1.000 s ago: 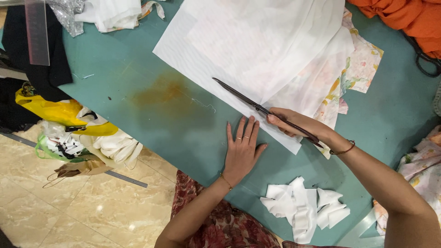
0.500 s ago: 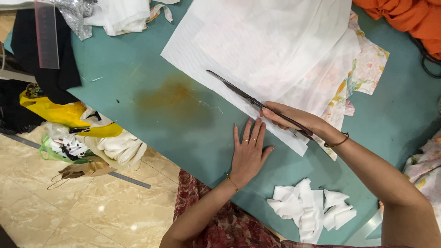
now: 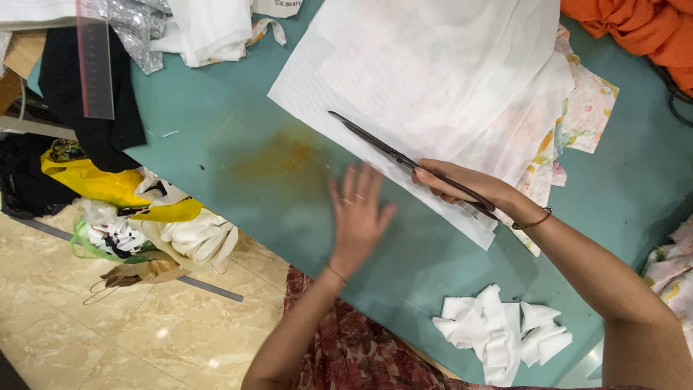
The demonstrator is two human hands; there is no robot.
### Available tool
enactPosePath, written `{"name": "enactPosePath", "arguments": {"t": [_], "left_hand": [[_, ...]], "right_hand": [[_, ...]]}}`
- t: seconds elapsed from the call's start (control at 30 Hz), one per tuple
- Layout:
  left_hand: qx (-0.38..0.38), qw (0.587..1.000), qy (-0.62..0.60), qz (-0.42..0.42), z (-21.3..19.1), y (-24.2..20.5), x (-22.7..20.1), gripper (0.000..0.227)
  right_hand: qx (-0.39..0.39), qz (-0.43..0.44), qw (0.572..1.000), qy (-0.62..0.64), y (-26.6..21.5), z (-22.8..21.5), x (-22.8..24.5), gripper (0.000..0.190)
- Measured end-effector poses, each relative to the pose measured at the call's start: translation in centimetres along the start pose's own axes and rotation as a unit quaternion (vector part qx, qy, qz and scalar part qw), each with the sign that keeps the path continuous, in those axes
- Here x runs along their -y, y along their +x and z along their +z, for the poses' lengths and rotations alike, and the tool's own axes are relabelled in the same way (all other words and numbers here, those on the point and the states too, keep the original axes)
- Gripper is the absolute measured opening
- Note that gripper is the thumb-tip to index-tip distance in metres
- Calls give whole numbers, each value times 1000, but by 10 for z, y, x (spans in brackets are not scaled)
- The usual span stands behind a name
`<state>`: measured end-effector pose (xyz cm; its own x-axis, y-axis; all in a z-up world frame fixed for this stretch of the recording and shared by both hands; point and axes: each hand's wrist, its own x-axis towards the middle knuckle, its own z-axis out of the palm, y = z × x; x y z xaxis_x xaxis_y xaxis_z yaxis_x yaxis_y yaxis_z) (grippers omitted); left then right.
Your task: Using large scissors to cut a specific shape out of a white piece of fabric on a cluttered workbench.
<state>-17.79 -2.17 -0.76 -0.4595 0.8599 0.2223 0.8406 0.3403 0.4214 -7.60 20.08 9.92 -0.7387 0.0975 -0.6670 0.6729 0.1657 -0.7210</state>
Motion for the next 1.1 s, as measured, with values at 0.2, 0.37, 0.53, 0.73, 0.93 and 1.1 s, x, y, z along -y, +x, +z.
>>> {"name": "enactPosePath", "arguments": {"t": [0.2, 0.37, 0.53, 0.73, 0.93, 1.1], "left_hand": [[-47, 994, 64, -74, -48, 58, 106, 82], [-61, 994, 81, -50, -72, 73, 136, 78], [-52, 994, 90, -43, -79, 79, 137, 77], [-40, 994, 88, -60, -78, 79, 135, 77], [-39, 993, 87, -67, -75, 80, 138, 79], [-45, 993, 90, -61, -74, 80, 139, 79]], "right_hand": [[-17, 14, 998, -60, 15, 1, 13, 70], [-20, 8, 998, -67, 16, 2, 18, 68], [-27, 27, 998, -54, 15, 4, 26, 66], [-16, 17, 998, -52, 23, 6, 34, 67], [-27, 26, 997, -67, 42, 9, 45, 68], [-23, 6, 998, -61, 43, 11, 55, 68]]}}
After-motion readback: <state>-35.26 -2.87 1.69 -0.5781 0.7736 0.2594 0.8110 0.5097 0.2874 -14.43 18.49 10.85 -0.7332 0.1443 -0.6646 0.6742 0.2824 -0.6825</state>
